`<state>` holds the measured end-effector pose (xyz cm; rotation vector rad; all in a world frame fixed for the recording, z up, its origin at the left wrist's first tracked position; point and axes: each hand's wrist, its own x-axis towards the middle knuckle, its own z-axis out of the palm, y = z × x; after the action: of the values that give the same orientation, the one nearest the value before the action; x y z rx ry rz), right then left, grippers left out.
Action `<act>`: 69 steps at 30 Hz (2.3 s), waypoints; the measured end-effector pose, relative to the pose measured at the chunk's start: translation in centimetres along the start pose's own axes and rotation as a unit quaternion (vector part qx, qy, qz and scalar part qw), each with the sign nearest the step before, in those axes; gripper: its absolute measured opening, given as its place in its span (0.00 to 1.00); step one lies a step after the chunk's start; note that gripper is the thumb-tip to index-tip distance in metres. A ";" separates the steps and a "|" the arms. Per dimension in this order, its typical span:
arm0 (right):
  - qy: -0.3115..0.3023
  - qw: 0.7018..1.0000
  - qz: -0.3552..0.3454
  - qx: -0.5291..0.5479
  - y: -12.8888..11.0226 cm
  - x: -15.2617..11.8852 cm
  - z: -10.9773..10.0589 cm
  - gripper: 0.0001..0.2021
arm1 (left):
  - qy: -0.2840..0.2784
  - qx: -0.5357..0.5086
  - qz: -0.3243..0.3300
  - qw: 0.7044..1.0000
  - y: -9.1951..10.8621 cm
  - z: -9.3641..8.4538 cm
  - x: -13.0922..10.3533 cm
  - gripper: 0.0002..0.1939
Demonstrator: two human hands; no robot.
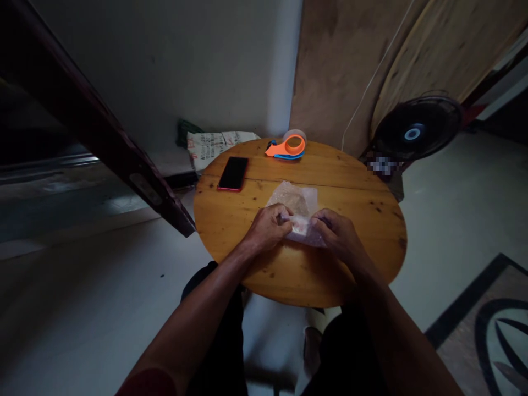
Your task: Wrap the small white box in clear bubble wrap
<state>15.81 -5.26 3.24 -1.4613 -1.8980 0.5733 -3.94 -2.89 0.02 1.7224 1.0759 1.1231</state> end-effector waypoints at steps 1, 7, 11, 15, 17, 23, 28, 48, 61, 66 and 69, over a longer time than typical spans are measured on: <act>-0.004 1.000 -0.002 -0.002 0.1 0.0 0.0 0.10 | 0.001 -0.002 -0.003 1.000 0.0 0.0 0.0 0.04; -0.054 0.997 0.040 0.050 0.8 -0.4 0.1 0.19 | -0.003 0.002 -0.011 1.000 0.4 -0.1 0.0 0.04; -0.069 0.997 0.030 0.032 1.3 -0.5 -0.1 0.15 | -0.004 0.008 -0.004 1.000 0.4 -0.1 0.0 0.03; -0.030 0.999 0.011 -0.001 1.3 -0.4 -0.4 0.14 | -0.002 0.024 -0.002 1.000 0.3 -0.2 -0.1 0.04; -0.044 0.999 0.005 -0.016 1.3 -0.3 -0.5 0.14 | 0.000 0.016 0.000 1.000 0.5 -0.1 -0.2 0.04; -0.052 0.995 -0.007 -0.089 1.5 -0.4 -0.6 0.15 | 0.004 -0.006 -0.006 1.000 1.0 0.1 -0.2 0.05; -0.045 0.989 -0.046 -0.133 0.9 -0.8 -1.1 0.13 | 0.004 -0.018 -0.021 1.000 1.2 0.1 -0.2 0.05; -0.029 0.965 -0.039 -0.260 1.7 -1.5 -0.2 0.17 | -0.012 0.030 -0.014 0.999 0.5 -0.2 0.2 0.05; -0.038 0.945 -0.227 -0.232 -1.0 -1.2 0.9 0.11 | -0.013 0.027 -0.007 1.000 0.5 -0.2 0.2 0.06; -0.045 0.930 -0.236 -0.278 -1.0 -1.1 1.0 0.14 | -0.010 0.043 -0.046 0.998 0.7 -2.4 -0.3 0.15; -0.049 0.917 -0.248 -0.309 -1.2 -1.1 1.0 0.15 | -0.024 0.055 -0.058 0.997 0.5 -3.7 -0.6 0.17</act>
<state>14.49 -6.58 3.11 -1.2201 -2.5531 -0.2234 -7.44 -3.04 1.34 1.7391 1.2119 0.9618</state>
